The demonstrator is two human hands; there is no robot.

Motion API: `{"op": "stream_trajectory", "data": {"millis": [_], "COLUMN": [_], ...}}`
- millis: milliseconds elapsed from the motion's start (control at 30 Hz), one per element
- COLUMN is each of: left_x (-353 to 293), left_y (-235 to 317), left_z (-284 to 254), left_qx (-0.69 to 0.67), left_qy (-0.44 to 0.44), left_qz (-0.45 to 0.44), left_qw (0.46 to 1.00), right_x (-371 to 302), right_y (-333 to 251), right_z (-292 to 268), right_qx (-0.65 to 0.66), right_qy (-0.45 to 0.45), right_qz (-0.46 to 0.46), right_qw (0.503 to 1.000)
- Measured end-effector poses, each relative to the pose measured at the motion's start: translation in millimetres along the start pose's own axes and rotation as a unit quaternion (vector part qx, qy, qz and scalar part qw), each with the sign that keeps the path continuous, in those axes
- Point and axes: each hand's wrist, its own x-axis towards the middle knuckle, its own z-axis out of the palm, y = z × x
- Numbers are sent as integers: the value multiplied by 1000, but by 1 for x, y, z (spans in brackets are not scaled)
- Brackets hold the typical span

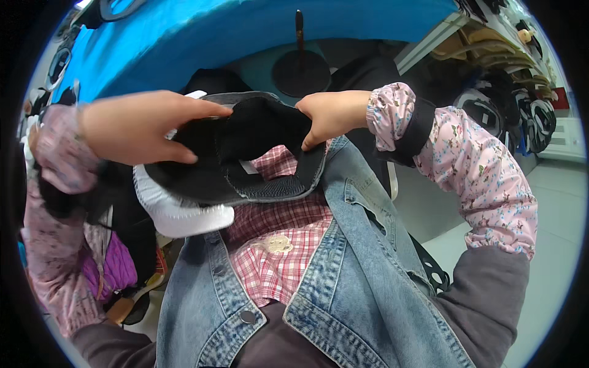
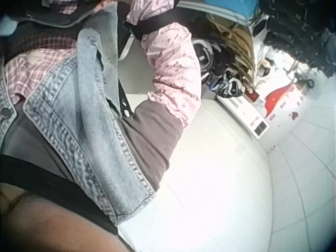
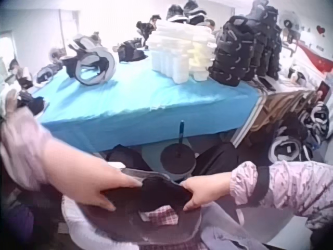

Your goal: The person inserts white padding components into the interior of a black shoe upper, pressing the edges by hand to secure them in place.

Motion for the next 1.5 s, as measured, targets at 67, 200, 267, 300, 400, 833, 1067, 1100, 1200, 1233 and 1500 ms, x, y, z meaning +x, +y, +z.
{"op": "stream_trajectory", "data": {"millis": [67,200,267,300,400,833,1067,1100,1200,1233,1500], "left_x": [-3,63,83,84,91,96,92,91,91,87,89], "left_y": [5,11,-11,-17,-8,-18,9,15,25,31,6], "left_z": [-26,-9,38,55,62,85,105,109,112,113,90], "left_qx": [-30,82,90,77,81,114,-5,-21,-81,-102,-224], "left_qy": [-43,25,202,269,264,345,310,296,243,237,287], "left_qz": [-18,-89,-28,3,-25,49,75,70,133,147,-28], "left_qw": [998,992,975,960,961,930,948,952,957,955,931], "right_x": [2,6,8,10,10,9,5,7,0,-3,-5], "right_y": [-4,-6,-6,-7,8,12,9,9,8,8,28], "right_z": [-1,-5,-3,1,10,20,37,38,33,33,40], "right_qx": [1,23,49,48,94,192,302,301,317,317,300], "right_qy": [2,-5,-14,-13,-9,-8,19,18,-7,-7,-7], "right_qz": [-9,-22,-6,-11,11,9,2,0,19,15,-29], "right_qw": [1000,999,999,999,995,981,953,953,948,948,953]}}
